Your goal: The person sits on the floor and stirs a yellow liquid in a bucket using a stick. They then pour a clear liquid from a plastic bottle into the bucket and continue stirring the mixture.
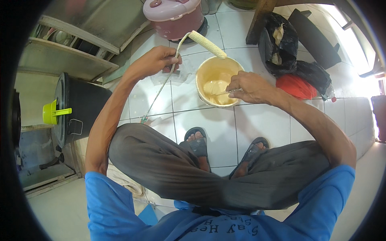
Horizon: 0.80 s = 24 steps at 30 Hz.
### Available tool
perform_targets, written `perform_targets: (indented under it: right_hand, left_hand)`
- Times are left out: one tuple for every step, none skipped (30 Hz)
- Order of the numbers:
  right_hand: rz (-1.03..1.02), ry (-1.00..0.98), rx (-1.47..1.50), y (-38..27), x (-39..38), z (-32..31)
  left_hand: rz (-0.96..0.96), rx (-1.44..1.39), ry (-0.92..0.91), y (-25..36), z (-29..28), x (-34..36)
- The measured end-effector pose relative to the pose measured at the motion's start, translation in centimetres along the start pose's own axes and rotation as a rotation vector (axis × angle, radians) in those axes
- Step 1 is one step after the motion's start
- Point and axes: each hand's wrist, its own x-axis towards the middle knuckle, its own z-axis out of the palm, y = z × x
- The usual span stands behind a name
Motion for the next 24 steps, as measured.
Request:
perform_targets:
  right_hand:
    - [0.000, 0.002, 0.031, -0.1, 0.1, -0.1]
    - [0.025, 0.084, -0.039, 0.1, 0.0, -0.4]
    - [0.099, 0.076, -0.061, 0.4, 0.0, -0.9]
    - [0.174, 0.069, -0.083, 0.7, 0.0, -1.5]
    - [0.246, 0.062, -0.107, 0.9, 0.0, -2.0]
    - [0.211, 0.070, -0.135, 1.2, -0.3, -1.8]
    - [0.164, 0.053, -0.130, 1.2, -0.4, -1.6]
    - [0.112, 0.035, -0.121, 0.5, -0.5, -1.3]
    - [0.061, 0.016, -0.112, -0.1, -0.6, -0.9]
    - [0.056, -0.024, -0.046, -0.8, -0.7, -0.9]
    - [0.054, -0.009, -0.024, -0.9, -0.8, -0.8]
    - [0.052, 0.005, -0.003, -0.9, -0.8, -0.8]
    - [0.050, 0.020, 0.017, -0.8, -0.9, -0.8]
    - [0.093, 0.028, -0.029, -0.6, -1.3, -1.3]
    - [0.124, 0.036, -0.067, -0.3, -1.2, -1.5]
    - [0.155, 0.043, -0.106, -0.2, -1.1, -1.6]
    - [0.133, 0.032, -0.147, -0.3, -1.4, -1.6]
    - [0.101, 0.021, -0.182, -0.7, -1.5, -1.3]
    - [0.067, 0.009, -0.216, -1.2, -1.6, -1.0]
    - [0.031, -0.004, -0.200, -2.2, -1.5, -0.9]
    - [0.041, 0.003, -0.142, -2.6, -1.9, -1.1]
    - [0.050, 0.011, -0.083, -2.6, -2.1, -1.3]
    - [0.053, 0.021, -0.022, -2.5, -2.2, -1.4]
    - [0.090, 0.036, -0.021, -2.1, -2.1, -1.5]
  left_hand:
    - [-0.011, -0.011, 0.005, 0.3, 0.1, 0.0]
    - [-0.015, -0.025, 0.008, 0.5, 0.1, 0.0]
    - [-0.012, -0.034, -0.011, 0.3, 0.1, 0.0]
    - [-0.008, -0.043, -0.030, -0.1, 0.2, 0.2]
    - [-0.005, -0.052, -0.046, -0.2, 0.2, 0.3]
    - [-0.005, -0.041, -0.053, -0.3, 0.3, 0.4]
    - [-0.004, -0.030, -0.061, -0.3, 0.5, 0.6]
    - [-0.010, -0.020, -0.068, -0.3, 0.7, 0.7]
    - [-0.011, -0.018, -0.078, -0.5, 0.9, 0.8]
    - [-0.011, -0.017, -0.089, -0.8, 1.2, 1.1]
    - [-0.008, -0.016, -0.101, -1.1, 1.5, 1.5]
    - [0.004, -0.032, -0.108, -1.3, 2.0, 1.9]
    - [0.028, 0.016, -0.125, -1.5, 2.5, 2.3]
    - [0.059, 0.069, -0.139, -1.1, 3.0, 2.6]
    - [0.075, 0.123, -0.149, -1.4, 3.3, 2.6]
    - [0.088, 0.140, -0.109, -2.9, 4.1, 3.0]
    - [0.069, 0.117, -0.084, -3.7, 5.2, 3.3]
    - [0.104, 0.158, -0.071, -4.6, 6.0, 3.1]
    - [0.138, 0.200, -0.058, -5.5, 6.8, 2.9]
    - [0.104, 0.246, -0.031, -6.2, 7.7, 2.5]
    - [0.087, 0.286, -0.010, -6.2, 8.7, 2.2]
    - [0.106, 0.280, 0.030, -6.3, 9.1, 1.9]
    - [0.095, 0.310, 0.032, -6.8, 9.6, 1.6]
    - [0.078, 0.340, 0.034, -7.5, 10.2, 1.3]
